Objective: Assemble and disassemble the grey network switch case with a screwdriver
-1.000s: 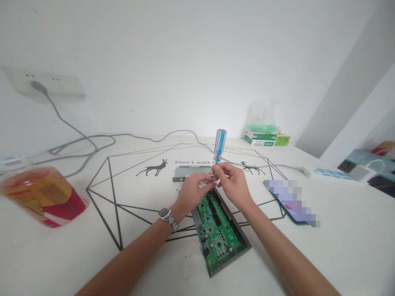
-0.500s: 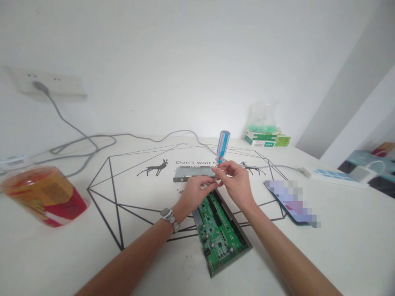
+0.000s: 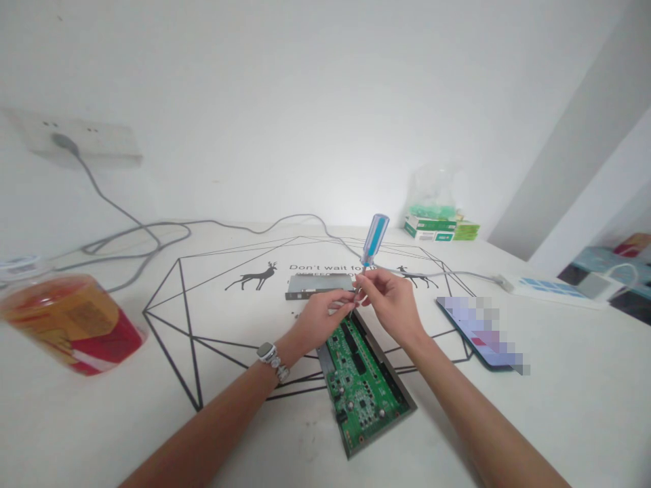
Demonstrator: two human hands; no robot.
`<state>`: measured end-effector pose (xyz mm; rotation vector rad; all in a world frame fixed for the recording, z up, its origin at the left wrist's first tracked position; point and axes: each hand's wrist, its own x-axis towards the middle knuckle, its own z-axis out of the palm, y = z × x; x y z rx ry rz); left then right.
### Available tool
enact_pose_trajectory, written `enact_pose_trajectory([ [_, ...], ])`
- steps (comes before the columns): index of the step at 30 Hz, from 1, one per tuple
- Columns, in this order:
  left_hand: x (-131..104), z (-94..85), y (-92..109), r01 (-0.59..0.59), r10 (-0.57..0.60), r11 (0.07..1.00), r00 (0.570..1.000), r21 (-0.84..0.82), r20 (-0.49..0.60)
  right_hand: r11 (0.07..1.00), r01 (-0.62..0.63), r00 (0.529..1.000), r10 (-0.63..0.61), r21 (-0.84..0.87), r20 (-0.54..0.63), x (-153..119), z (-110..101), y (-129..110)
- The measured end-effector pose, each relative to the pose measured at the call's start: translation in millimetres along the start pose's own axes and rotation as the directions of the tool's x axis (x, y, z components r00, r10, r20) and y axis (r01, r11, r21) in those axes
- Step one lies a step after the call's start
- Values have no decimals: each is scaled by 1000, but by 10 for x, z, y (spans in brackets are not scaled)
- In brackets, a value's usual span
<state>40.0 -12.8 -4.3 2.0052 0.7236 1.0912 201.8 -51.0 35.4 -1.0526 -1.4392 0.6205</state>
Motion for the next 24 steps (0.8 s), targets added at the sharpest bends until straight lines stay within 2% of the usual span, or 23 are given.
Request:
enact_pose_trajectory([
  [6,5,2,-9,-19,19,1000,999,1,34,998,26,1000,-26,-65,7,-43,65,-53],
  [12,20,53,5,-28,28,998,1000,50,-1,991,31,1000,-31,-127,-2,-46,124,-45],
  [16,21,49,46,-21,20,998,1000,57,12,994,10,999,-14,-110,-40,-8,83,-36],
  [19,10,19,47,26,-25,998,1000,55,-17,995,-15,996,6,-103,-83,13,15,-36],
  [24,-9,-30,-21,52,-50,998,998,42,-41,998,-48,997,45,-50,-59,15,-57,-24],
])
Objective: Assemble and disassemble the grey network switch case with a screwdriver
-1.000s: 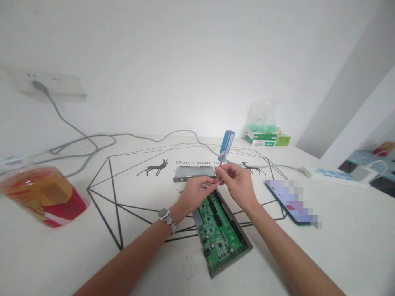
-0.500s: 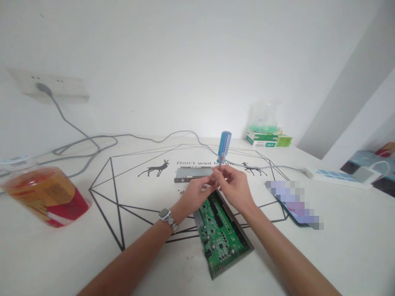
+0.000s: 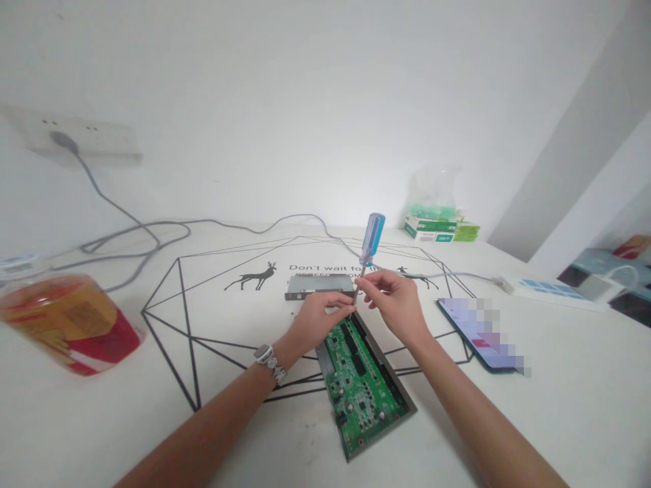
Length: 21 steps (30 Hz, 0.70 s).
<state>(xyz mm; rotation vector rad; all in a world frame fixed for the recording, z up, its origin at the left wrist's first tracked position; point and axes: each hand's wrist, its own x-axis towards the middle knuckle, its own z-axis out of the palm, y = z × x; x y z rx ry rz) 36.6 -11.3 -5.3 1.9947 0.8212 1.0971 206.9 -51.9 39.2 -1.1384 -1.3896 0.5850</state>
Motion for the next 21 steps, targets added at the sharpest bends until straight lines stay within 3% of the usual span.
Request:
enact_pose_trajectory([
  [11,14,47,10,-27,35,993,997,111,-70,999,45,997,-44,-21,71,-67,93,-23],
  [16,19,99,47,-47,55,992,997,116,-59,1000,18,999,-18,6,39,-76,153,-31],
  [21,3,70,69,-50,56,994,996,92,-63,1000,-7,1000,6,-30,-21,-31,86,-42],
])
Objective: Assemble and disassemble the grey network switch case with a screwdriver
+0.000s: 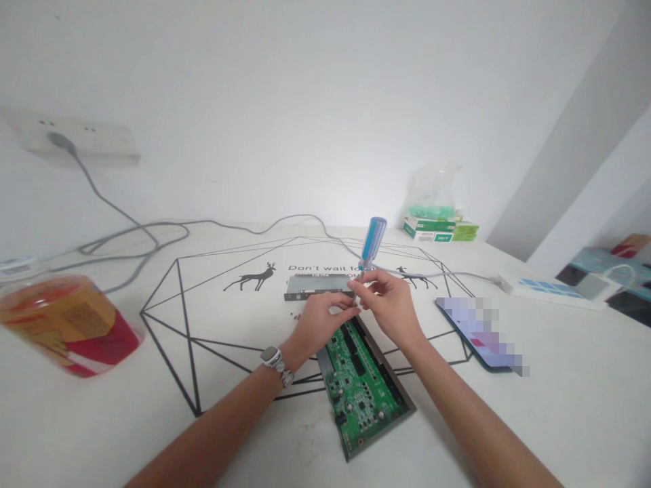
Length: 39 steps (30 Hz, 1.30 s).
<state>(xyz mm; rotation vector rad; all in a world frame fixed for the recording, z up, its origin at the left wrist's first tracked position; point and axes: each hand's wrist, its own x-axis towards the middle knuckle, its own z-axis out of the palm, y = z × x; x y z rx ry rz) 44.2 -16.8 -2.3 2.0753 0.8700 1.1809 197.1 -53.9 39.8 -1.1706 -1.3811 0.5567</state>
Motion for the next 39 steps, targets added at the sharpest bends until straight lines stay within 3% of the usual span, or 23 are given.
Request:
enact_pose_trajectory([
  [4,-20,-52,-35,13,-13,1000,1000,10,-18,998,-37,999,36,53,25,33,-74,24],
  [11,-22,-53,-89,22,-22,1000,1000,-11,-15,997,36,993,-43,63,110,20,-67,65],
  [19,-6,-12,-70,-32,33,991,999,131,-6,988,-5,985,-21,153,169,-16,44,35],
  [27,-12,-15,-11,1,2,989,1000,145,-24,1000,10,998,-10,-7,56,-16,25,22],
  [39,-22,-50,-61,-34,28,984,999,177,35,999,53,984,-54,7,168,1,-21,90],
])
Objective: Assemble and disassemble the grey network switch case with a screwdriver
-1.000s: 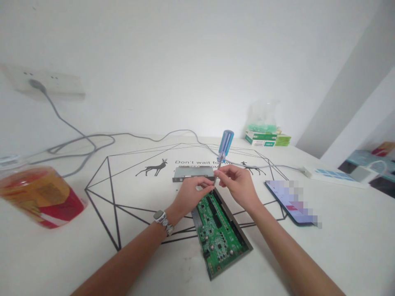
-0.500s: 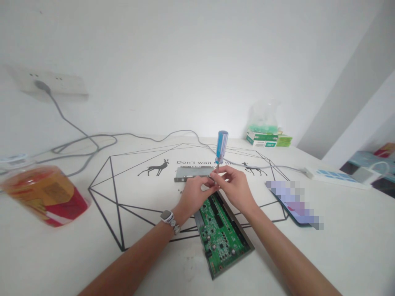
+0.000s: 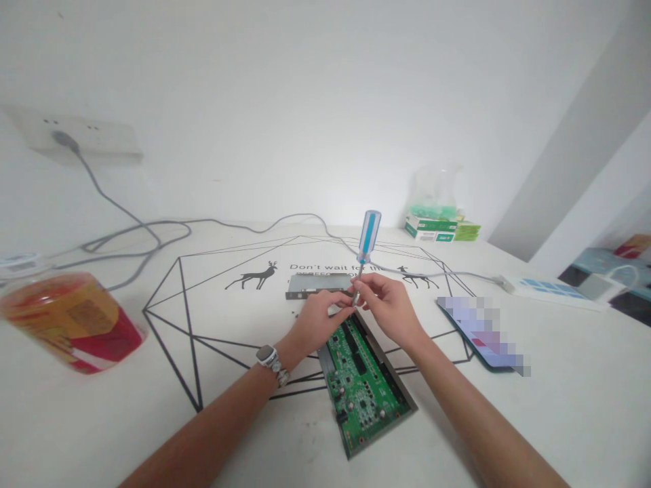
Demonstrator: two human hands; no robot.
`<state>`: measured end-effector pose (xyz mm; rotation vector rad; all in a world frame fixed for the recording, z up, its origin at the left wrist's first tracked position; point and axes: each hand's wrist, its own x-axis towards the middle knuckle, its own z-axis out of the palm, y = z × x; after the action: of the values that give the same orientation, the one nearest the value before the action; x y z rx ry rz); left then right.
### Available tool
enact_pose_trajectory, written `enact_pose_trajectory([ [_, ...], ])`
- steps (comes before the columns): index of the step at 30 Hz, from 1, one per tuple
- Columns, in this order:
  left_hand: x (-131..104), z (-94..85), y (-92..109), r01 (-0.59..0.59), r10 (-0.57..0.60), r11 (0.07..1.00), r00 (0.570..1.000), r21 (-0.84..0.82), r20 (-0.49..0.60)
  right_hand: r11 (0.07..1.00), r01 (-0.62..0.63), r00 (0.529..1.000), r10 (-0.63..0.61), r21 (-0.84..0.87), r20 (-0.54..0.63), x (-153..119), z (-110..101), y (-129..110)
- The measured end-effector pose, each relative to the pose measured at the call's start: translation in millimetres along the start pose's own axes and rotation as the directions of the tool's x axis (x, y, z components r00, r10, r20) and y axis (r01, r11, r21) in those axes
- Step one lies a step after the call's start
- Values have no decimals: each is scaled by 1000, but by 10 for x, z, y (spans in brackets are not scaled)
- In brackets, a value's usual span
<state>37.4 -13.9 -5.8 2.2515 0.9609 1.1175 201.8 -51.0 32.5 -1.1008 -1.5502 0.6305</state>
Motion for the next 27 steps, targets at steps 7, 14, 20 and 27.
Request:
enact_pose_trajectory([
  [7,-7,-15,26,8,-6,998,1000,67,-30,983,29,999,-34,-181,-23,-17,-14,14],
  [14,-95,-328,31,23,-131,873,973,487,188,986,24,1000,-21,-165,18,-40,-54,61],
  [20,-90,-391,-32,-5,-132,893,953,449,272,996,-17,1000,16,-85,-15,-62,-37,4],
  [27,-29,-267,-182,-9,-74,921,978,389,197,959,-153,976,184,240,-113,-115,-4,69],
])
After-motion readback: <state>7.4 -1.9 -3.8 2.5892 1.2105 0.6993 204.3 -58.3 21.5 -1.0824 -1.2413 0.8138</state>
